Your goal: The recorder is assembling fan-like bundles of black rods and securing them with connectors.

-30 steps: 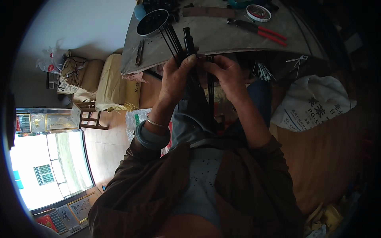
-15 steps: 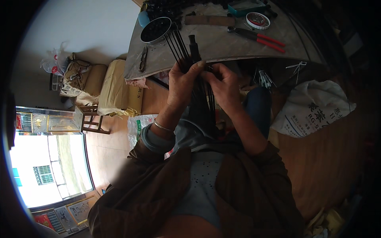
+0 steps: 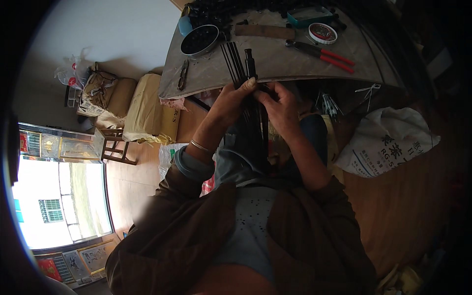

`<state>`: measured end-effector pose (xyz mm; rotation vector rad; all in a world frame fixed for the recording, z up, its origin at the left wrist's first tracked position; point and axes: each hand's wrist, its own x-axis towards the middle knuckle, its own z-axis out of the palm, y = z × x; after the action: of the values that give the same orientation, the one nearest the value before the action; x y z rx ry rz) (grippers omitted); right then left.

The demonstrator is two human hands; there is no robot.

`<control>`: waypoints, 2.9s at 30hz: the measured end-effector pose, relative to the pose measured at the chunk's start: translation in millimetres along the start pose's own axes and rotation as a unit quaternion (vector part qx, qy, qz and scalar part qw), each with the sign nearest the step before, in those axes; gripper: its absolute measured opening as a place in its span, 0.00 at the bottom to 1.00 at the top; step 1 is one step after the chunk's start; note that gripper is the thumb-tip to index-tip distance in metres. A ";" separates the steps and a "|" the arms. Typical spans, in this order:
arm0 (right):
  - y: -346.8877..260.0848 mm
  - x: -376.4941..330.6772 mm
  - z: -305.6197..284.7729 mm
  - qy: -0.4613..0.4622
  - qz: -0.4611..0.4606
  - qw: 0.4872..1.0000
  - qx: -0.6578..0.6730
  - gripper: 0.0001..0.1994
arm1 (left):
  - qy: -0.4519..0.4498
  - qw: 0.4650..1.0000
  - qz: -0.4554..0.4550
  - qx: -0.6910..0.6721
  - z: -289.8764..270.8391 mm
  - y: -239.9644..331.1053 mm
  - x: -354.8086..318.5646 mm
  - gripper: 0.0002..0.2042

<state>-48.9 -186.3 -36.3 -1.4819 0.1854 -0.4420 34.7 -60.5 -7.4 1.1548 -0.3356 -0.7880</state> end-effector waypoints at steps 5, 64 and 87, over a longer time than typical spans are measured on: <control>8.2 5.5 -8.3 -0.009 0.016 1.000 0.020 0.10 | -0.001 1.000 -0.017 -0.019 -2.1 -6.1 -7.2 0.19; -31.8 105.2 37.6 -0.080 -0.270 0.913 -0.295 0.10 | 0.099 0.970 0.082 -0.207 -16.8 -27.4 6.1 0.08; -29.9 109.1 24.3 -0.096 0.099 0.990 0.024 0.10 | 0.096 0.970 0.062 -0.215 -7.8 -28.6 7.8 0.05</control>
<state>54.2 -207.9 11.4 -1.4325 0.1653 -0.1418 34.0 -65.8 -37.6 0.7850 -0.0670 -0.5942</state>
